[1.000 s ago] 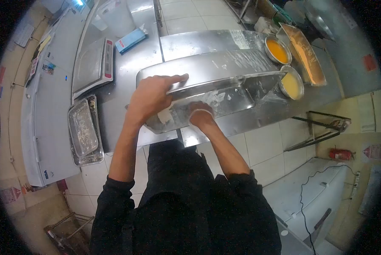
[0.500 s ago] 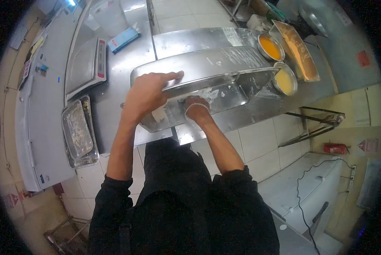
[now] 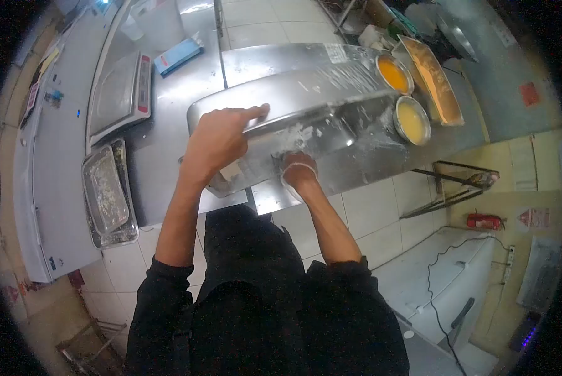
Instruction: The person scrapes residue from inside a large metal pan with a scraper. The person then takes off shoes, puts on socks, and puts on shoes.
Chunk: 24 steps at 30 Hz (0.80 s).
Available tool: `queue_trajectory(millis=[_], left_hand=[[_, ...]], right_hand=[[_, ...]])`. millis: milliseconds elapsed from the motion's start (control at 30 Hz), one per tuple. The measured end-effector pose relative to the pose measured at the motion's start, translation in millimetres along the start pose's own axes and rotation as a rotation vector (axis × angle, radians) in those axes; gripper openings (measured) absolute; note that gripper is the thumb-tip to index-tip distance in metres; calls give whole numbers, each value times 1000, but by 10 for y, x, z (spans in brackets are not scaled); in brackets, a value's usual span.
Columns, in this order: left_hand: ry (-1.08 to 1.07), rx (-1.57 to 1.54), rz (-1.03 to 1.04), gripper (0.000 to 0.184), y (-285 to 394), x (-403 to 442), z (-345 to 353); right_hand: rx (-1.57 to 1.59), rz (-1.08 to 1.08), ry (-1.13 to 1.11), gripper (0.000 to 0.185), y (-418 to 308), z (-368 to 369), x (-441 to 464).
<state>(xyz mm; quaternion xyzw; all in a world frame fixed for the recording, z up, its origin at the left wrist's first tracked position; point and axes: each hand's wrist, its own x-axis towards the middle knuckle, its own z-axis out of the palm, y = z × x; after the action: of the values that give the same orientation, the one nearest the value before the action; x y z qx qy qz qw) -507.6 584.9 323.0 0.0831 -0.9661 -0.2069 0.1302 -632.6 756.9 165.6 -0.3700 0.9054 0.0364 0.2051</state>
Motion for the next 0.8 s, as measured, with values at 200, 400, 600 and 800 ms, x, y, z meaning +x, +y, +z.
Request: queue_trajectory(millis=[200, 400, 600, 800], left_hand=[[134, 105, -40, 43, 98, 4, 62], [-41, 107, -142, 52, 159, -12, -21], [-70, 132, 36, 53, 99, 8, 6], [16, 156, 175, 48, 57, 66, 21]], right_hand=[[-20, -16, 9, 25, 135, -93, -56], [-33, 4, -53, 27, 317, -194, -333], [-31, -105, -24, 26, 408, 111, -17], [58, -104, 96, 25, 338, 237, 563]])
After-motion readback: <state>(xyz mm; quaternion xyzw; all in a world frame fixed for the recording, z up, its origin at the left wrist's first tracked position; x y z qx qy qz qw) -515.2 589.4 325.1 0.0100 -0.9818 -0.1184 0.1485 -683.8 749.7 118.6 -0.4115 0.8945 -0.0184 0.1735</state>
